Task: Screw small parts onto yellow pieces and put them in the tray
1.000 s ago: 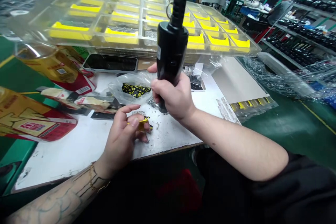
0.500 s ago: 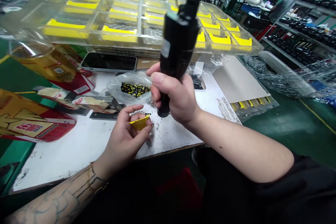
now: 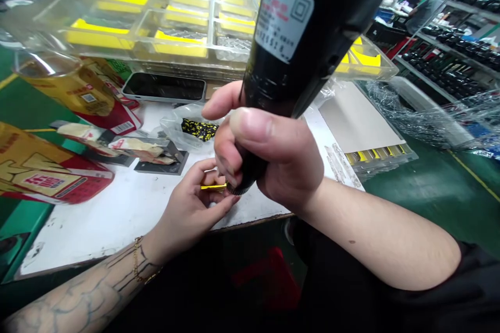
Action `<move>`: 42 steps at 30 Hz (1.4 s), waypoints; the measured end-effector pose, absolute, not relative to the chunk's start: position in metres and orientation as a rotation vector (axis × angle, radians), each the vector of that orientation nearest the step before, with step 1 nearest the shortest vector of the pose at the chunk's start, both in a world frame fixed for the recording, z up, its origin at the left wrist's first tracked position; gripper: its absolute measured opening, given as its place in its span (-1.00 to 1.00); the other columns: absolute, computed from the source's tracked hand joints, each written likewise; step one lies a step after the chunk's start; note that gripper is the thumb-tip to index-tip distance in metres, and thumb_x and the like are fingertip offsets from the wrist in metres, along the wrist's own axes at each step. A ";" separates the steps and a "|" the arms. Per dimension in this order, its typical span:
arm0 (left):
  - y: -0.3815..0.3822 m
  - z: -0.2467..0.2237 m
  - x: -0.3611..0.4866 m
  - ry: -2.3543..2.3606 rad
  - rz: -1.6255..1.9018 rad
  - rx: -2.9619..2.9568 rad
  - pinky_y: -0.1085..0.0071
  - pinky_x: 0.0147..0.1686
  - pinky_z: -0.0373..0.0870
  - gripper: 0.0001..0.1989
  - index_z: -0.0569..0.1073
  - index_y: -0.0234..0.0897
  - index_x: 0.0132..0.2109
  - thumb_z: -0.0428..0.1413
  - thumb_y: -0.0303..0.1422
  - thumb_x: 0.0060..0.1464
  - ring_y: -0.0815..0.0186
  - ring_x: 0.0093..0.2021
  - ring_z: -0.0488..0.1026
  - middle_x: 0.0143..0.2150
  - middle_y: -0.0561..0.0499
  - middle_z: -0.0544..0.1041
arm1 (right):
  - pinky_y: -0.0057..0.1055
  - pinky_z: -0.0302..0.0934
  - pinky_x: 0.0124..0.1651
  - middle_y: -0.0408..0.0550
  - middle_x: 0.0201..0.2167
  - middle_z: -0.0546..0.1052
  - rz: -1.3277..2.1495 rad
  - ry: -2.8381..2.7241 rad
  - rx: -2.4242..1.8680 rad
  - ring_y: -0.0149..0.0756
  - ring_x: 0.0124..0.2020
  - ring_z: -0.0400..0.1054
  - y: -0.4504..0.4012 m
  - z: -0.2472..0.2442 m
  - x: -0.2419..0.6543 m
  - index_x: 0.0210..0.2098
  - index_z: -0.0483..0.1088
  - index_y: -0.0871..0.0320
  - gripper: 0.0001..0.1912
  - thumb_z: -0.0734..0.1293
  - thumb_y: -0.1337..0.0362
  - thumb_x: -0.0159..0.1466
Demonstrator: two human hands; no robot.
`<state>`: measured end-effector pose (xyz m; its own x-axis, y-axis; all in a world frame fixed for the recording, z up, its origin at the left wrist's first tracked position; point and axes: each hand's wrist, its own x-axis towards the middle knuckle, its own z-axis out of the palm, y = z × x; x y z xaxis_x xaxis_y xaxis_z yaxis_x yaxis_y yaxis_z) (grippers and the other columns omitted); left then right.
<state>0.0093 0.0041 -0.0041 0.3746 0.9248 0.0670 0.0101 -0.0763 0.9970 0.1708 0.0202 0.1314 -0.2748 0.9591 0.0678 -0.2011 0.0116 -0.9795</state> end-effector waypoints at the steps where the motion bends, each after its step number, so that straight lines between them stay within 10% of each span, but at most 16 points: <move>1: 0.004 -0.004 0.009 0.898 0.963 1.442 0.45 -0.31 0.48 -0.47 0.27 -0.18 0.20 0.25 -0.43 0.13 0.33 -0.24 0.51 -0.19 0.02 0.47 | -0.33 0.17 -0.51 -0.26 -0.72 0.31 1.478 -1.276 -0.871 -0.38 -0.67 0.24 0.020 0.131 0.171 -0.38 0.30 0.05 -0.45 0.35 -0.30 0.02; 42: 0.004 -0.003 0.006 0.889 0.845 1.709 0.46 -0.28 0.37 -0.80 0.38 -0.26 0.02 0.09 -0.29 0.31 0.36 -0.29 0.42 -0.27 0.06 0.49 | -0.42 0.17 -0.60 -0.26 -0.69 0.33 1.326 -1.373 -0.780 -0.40 -0.69 0.18 0.019 0.132 0.162 -0.28 0.38 0.00 -0.72 0.30 -0.06 0.22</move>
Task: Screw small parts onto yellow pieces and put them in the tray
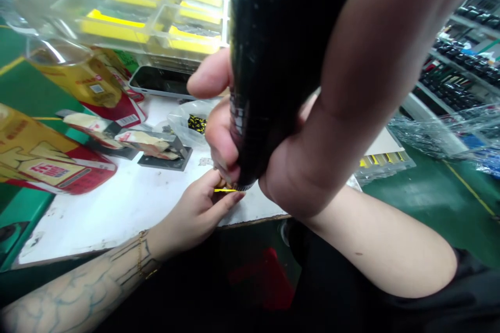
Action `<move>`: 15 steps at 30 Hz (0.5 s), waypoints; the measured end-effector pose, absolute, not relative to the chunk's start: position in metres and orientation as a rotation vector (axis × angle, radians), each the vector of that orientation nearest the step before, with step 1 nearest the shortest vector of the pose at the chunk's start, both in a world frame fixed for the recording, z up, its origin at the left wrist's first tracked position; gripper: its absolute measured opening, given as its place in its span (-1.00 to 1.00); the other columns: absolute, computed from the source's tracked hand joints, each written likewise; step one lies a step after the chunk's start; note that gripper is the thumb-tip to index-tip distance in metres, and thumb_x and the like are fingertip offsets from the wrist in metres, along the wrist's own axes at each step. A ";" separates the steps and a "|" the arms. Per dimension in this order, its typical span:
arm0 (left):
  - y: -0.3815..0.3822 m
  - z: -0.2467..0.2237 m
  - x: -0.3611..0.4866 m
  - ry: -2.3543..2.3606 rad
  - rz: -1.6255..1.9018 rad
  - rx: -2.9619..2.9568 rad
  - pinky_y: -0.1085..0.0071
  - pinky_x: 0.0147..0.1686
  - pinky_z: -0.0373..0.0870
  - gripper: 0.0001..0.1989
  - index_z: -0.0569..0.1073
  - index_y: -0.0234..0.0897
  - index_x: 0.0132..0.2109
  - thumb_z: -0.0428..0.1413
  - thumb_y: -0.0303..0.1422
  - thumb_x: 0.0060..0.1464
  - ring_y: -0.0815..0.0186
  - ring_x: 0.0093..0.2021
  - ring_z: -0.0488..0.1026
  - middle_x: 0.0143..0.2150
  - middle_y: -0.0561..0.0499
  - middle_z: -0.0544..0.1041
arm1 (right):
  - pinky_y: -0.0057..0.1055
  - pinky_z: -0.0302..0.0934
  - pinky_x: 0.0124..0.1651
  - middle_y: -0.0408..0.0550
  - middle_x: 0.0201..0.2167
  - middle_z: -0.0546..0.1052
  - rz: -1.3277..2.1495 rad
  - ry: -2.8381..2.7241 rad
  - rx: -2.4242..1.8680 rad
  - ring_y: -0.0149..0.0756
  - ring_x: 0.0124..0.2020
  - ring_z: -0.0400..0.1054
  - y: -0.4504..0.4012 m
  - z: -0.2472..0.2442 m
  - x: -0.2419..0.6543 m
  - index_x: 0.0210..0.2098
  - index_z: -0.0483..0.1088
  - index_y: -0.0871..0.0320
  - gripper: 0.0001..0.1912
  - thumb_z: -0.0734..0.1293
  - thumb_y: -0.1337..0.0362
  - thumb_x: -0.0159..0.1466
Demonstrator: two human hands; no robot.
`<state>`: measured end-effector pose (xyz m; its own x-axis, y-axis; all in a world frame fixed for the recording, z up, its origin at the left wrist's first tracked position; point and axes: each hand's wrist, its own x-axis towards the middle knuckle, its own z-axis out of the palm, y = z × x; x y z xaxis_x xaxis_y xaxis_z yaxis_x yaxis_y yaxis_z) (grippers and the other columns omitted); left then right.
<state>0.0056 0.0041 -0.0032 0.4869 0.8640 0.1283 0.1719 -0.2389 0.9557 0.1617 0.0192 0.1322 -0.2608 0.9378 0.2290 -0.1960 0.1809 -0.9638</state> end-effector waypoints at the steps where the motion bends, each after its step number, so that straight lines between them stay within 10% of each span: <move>1: 0.004 -0.003 0.006 0.891 0.846 1.720 0.46 -0.30 0.37 -0.80 0.38 -0.25 0.01 0.09 -0.29 0.31 0.36 -0.30 0.42 -0.28 0.07 0.48 | -0.42 0.17 -0.61 -0.25 -0.70 0.33 1.337 -1.363 -0.778 -0.39 -0.70 0.18 0.019 0.132 0.161 -0.30 0.38 0.00 -0.71 0.31 -0.07 0.21; 15: 0.004 -0.003 0.005 0.903 0.865 1.774 0.47 -0.28 0.37 -0.86 0.38 -0.23 -0.04 0.09 -0.30 0.31 0.37 -0.28 0.43 -0.26 0.07 0.49 | -0.37 0.23 -0.56 -0.21 -0.65 0.34 1.399 -1.385 -0.741 -0.34 -0.66 0.20 0.020 0.128 0.163 -0.25 0.38 0.00 -0.72 0.25 -0.06 0.31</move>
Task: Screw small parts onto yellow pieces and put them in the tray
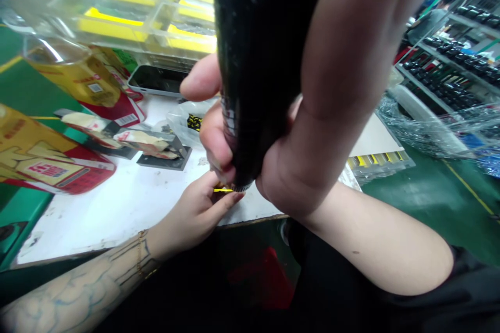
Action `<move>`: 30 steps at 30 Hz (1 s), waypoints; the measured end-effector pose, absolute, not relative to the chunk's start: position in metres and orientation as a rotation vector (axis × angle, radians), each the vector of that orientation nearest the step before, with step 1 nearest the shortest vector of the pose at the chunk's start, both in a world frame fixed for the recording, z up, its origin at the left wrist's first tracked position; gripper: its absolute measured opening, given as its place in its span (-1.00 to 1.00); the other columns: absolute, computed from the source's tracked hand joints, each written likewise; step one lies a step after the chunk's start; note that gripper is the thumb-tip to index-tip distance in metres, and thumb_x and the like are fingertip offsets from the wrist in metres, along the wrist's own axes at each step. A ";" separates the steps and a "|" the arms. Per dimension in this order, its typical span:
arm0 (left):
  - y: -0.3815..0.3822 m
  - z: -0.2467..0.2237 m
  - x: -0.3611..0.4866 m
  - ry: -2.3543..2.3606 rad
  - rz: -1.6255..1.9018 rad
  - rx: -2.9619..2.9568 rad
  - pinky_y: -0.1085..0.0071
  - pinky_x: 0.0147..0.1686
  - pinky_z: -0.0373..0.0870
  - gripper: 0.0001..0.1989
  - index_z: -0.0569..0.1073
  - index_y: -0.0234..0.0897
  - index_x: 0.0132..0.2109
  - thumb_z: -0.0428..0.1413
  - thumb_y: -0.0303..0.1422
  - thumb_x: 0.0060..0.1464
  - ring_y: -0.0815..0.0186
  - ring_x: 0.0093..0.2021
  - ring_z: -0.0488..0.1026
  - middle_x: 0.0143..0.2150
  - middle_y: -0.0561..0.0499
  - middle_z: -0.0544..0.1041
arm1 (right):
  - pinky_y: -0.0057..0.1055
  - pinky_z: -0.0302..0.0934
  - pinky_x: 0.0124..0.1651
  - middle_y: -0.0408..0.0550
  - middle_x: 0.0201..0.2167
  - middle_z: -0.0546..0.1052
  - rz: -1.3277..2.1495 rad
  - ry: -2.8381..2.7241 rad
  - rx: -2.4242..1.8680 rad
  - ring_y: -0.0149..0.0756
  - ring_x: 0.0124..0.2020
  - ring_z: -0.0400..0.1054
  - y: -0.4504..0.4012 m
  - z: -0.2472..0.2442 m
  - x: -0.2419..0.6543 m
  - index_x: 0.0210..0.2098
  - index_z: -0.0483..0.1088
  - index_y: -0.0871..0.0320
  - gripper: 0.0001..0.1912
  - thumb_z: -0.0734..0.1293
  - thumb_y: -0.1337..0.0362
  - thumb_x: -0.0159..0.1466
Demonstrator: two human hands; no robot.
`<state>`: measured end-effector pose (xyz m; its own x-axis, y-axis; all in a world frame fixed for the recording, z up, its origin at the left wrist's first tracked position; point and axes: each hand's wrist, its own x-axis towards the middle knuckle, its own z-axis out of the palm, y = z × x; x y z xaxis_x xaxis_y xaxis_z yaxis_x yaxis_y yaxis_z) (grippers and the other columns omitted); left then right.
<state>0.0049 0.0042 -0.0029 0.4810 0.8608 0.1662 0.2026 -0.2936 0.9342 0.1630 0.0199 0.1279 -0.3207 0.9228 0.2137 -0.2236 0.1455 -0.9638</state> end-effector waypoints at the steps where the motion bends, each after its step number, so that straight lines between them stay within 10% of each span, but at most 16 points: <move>1: 0.004 -0.003 0.005 0.902 0.865 1.770 0.47 -0.28 0.37 -0.86 0.38 -0.24 -0.04 0.09 -0.30 0.31 0.36 -0.28 0.43 -0.25 0.07 0.49 | -0.36 0.22 -0.56 -0.21 -0.66 0.33 1.403 -1.375 -0.754 -0.33 -0.66 0.20 0.020 0.128 0.162 -0.24 0.39 0.00 -0.67 0.24 -0.10 0.30; 30: 0.005 -0.004 0.008 0.889 0.915 1.686 0.39 -0.16 0.41 -0.85 0.35 -0.28 -0.07 0.06 -0.29 0.32 0.30 -0.17 0.46 -0.16 -0.01 0.51 | -0.44 -0.07 -0.67 -0.18 -0.69 0.27 1.435 -1.250 -0.688 -0.30 -0.67 0.23 0.014 0.127 0.140 -0.30 0.37 0.11 -0.21 0.15 -0.52 0.07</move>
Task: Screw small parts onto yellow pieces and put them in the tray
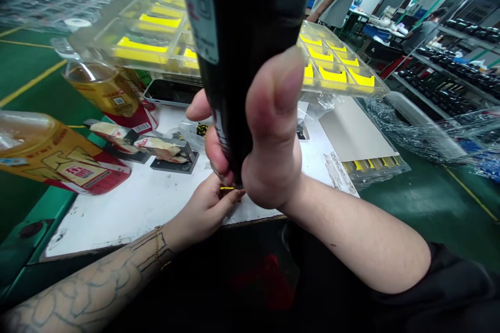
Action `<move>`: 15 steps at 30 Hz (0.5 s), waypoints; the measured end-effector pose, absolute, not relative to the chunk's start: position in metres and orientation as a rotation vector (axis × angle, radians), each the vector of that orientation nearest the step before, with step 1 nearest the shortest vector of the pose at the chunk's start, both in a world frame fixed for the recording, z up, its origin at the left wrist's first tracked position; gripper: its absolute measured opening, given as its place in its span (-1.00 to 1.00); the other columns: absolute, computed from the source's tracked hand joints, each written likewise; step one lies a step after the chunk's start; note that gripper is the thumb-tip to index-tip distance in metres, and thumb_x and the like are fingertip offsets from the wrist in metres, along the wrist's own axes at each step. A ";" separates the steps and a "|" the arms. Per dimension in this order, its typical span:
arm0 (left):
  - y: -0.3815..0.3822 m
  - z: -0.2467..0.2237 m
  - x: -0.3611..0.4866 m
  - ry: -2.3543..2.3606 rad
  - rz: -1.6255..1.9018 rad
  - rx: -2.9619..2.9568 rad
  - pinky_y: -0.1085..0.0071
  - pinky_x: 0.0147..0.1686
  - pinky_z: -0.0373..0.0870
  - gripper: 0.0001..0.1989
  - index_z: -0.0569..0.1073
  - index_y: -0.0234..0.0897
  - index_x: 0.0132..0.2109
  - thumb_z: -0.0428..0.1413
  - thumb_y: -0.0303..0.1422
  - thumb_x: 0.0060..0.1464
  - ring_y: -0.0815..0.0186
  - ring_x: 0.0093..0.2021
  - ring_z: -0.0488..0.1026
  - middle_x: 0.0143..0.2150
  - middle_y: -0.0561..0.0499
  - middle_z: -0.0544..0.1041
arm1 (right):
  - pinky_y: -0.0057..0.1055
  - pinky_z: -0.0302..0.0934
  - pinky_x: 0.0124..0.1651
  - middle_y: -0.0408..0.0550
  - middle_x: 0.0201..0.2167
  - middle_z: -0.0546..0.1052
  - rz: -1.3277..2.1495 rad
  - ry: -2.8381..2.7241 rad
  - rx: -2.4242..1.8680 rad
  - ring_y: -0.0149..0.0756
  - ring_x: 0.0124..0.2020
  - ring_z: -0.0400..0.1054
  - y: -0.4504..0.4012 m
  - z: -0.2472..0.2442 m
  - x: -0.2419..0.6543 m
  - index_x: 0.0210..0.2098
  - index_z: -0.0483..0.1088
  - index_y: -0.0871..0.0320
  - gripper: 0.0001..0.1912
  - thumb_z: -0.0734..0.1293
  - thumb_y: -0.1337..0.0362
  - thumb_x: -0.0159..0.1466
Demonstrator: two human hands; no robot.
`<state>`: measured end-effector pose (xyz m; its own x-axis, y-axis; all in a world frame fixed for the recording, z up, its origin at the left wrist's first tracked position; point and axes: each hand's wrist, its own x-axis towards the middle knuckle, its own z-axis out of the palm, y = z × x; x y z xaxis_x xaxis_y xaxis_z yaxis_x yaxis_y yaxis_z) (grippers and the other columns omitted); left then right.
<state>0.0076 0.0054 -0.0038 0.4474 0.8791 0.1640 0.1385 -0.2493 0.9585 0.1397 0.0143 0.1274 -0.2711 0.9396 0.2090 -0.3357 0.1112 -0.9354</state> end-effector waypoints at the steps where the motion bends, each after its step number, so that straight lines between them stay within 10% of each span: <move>1: 0.005 -0.003 0.008 0.891 0.915 1.688 0.38 -0.15 0.41 -0.85 0.35 -0.28 -0.06 0.07 -0.29 0.32 0.29 -0.16 0.47 -0.15 -0.01 0.51 | -0.43 -0.06 -0.67 -0.18 -0.70 0.27 1.429 -1.247 -0.690 -0.31 -0.68 0.21 0.014 0.127 0.140 -0.30 0.37 0.11 -0.21 0.16 -0.52 0.06; 15: 0.005 -0.003 0.010 0.896 0.942 1.685 0.36 -0.11 0.41 -0.82 0.37 -0.28 -0.03 0.08 -0.29 0.31 0.26 -0.12 0.45 -0.13 -0.04 0.50 | -0.37 -0.04 -0.69 -0.20 -0.73 0.25 1.383 -1.237 -0.760 -0.31 -0.71 0.14 0.015 0.129 0.140 -0.32 0.38 0.07 -0.22 0.16 -0.54 0.03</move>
<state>0.0098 0.0052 -0.0029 0.4298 0.8851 0.1786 0.1343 -0.2582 0.9567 0.1399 0.0150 0.1287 -0.2166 0.9579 0.1883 -0.2937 0.1201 -0.9483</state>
